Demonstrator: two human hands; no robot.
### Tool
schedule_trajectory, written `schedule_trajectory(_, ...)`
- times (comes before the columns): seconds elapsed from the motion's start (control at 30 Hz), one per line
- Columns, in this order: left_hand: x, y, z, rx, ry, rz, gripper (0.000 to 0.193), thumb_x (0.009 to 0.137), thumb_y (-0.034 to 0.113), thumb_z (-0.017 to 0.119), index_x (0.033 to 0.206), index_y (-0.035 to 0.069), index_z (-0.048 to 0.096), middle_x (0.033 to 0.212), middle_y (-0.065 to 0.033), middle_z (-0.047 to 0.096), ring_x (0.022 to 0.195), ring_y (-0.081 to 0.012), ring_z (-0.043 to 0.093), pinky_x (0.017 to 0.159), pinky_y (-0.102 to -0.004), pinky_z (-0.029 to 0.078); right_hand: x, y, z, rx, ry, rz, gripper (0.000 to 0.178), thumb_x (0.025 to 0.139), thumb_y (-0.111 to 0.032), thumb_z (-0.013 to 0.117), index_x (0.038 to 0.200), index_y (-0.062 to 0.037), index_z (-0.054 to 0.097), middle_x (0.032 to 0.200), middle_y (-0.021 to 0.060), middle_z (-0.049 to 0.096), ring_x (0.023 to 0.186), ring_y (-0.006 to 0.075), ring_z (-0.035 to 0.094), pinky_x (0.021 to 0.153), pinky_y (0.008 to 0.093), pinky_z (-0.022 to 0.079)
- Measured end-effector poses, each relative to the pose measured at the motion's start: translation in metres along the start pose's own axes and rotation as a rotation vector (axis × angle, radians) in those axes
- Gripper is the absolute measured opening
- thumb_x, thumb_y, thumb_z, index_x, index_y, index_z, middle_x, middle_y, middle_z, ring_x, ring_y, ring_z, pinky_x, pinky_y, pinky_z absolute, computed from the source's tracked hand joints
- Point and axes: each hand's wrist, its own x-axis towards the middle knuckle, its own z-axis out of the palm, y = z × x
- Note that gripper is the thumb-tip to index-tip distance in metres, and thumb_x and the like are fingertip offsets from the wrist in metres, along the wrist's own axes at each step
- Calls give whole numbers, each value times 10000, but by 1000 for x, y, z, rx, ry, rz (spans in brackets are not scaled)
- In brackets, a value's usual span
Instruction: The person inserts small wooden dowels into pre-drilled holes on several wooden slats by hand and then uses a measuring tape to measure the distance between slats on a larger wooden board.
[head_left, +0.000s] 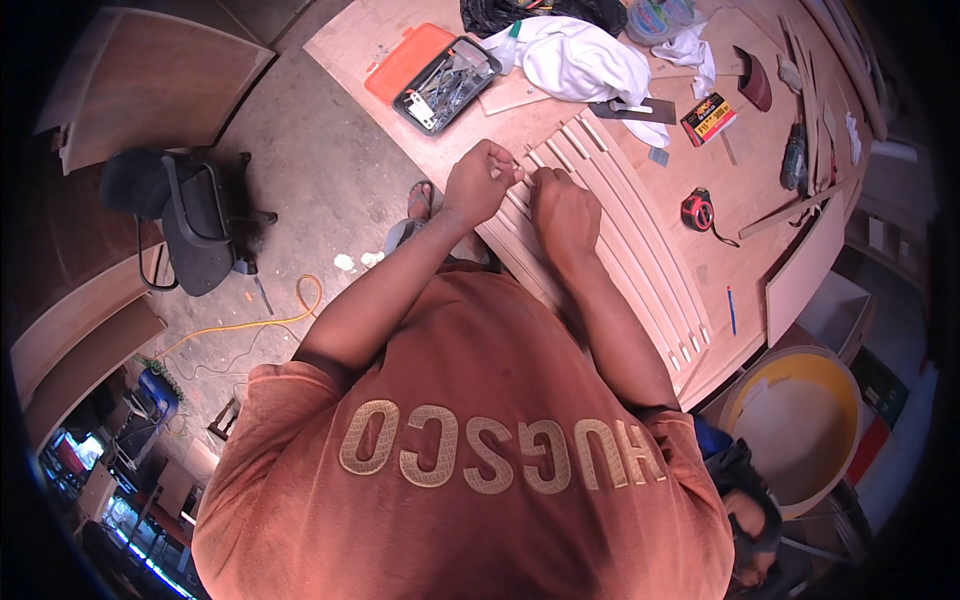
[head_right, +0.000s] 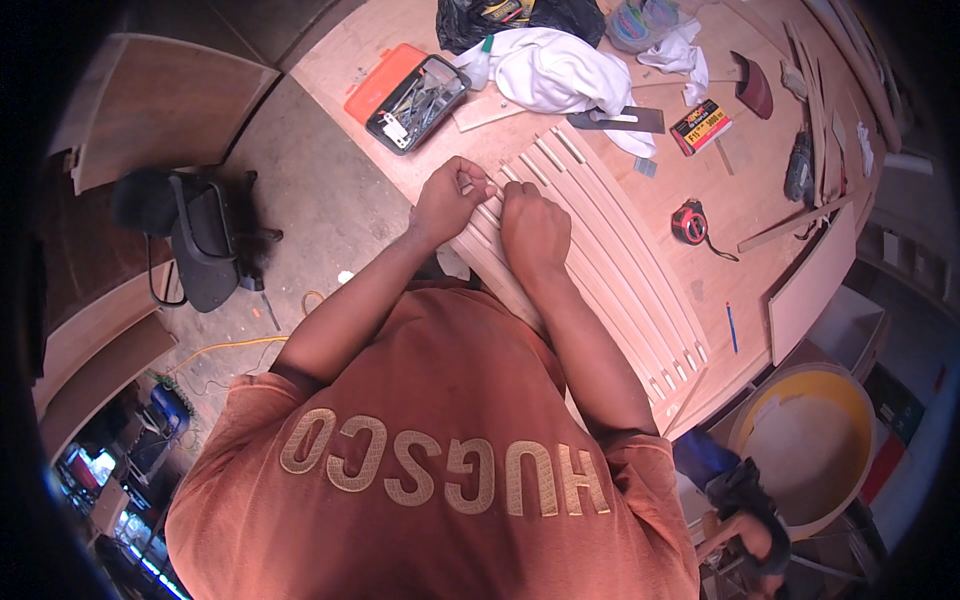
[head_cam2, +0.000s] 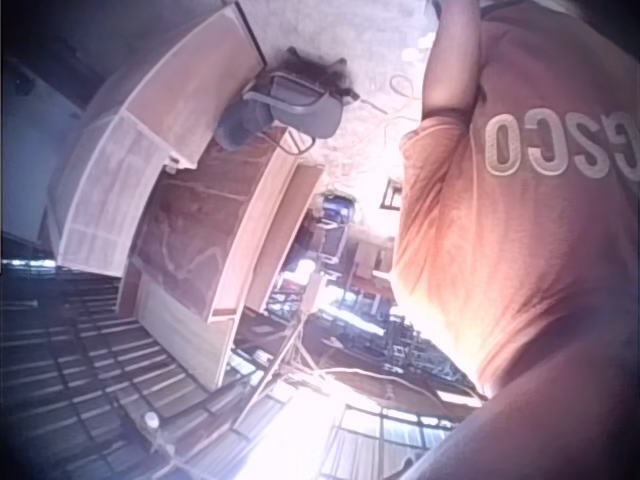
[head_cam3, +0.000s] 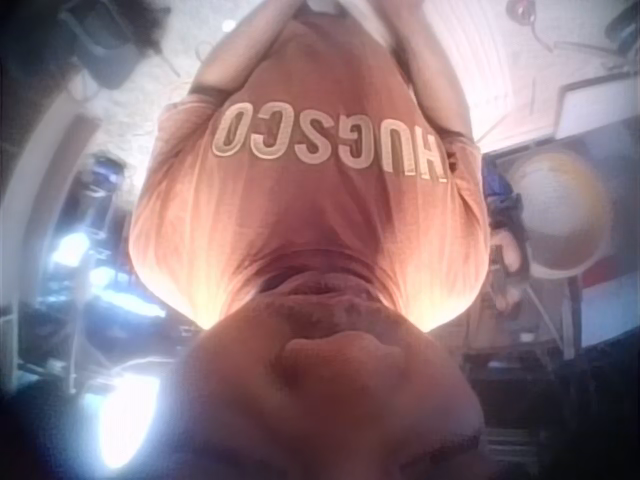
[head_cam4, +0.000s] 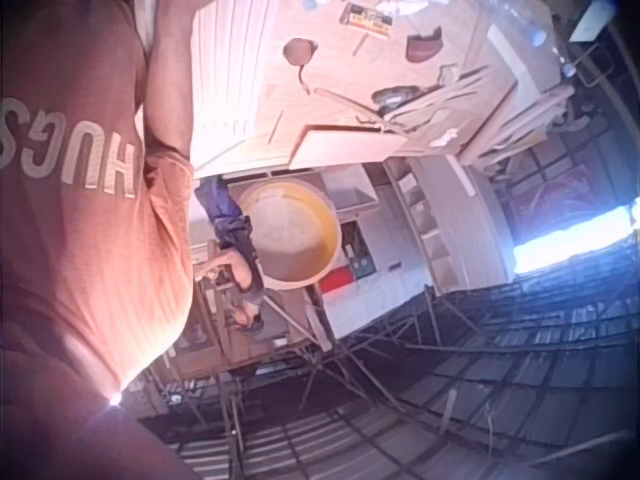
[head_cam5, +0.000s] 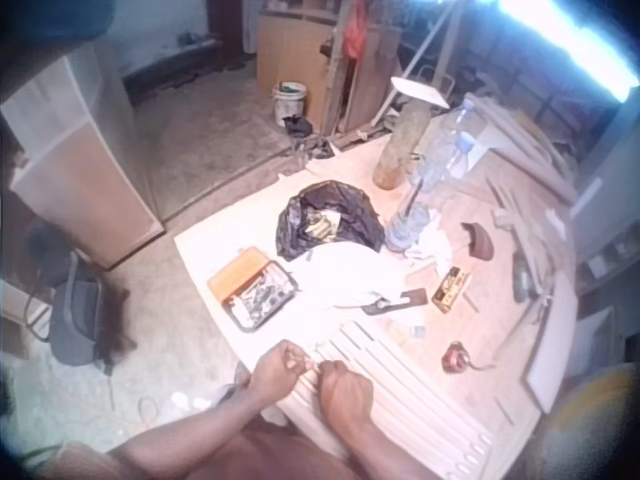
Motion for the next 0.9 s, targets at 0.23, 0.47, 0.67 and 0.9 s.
schedule_trajectory(0.23,-2,2,-3,-4,6,11,324,915,270,802,1090,32,670,936,-161,731,913,-315,720,829,-418,566,-3,-1,12,46,34,8,99,940,-107,599,904,-43,665,910,177,712,731,365,745,648,472,598)
schedule_trajectory(0.47,-10,-1,-26,-368,49,-60,259,998,99,587,1223,-13,650,1067,-104,729,898,-149,646,822,-291,534,-3,-5,14,83,74,31,71,921,-81,599,914,-31,648,925,178,696,751,366,735,655,486,593)
schedule_trajectory(0.67,-33,29,-44,-979,-28,-332,287,1087,-2,425,1350,-43,532,1290,-203,671,1186,-268,685,994,-354,589,-5,-7,-4,202,129,41,138,930,-149,670,997,-29,682,919,153,696,751,367,729,678,484,588)
schedule_trajectory(0.9,-50,37,-26,-1336,-33,-300,291,1087,-18,464,1376,-28,486,1395,-257,611,1327,-357,626,1098,-414,562,-9,-29,-5,862,-95,287,194,896,-138,765,1039,-7,748,838,136,769,708,242,710,681,378,557)
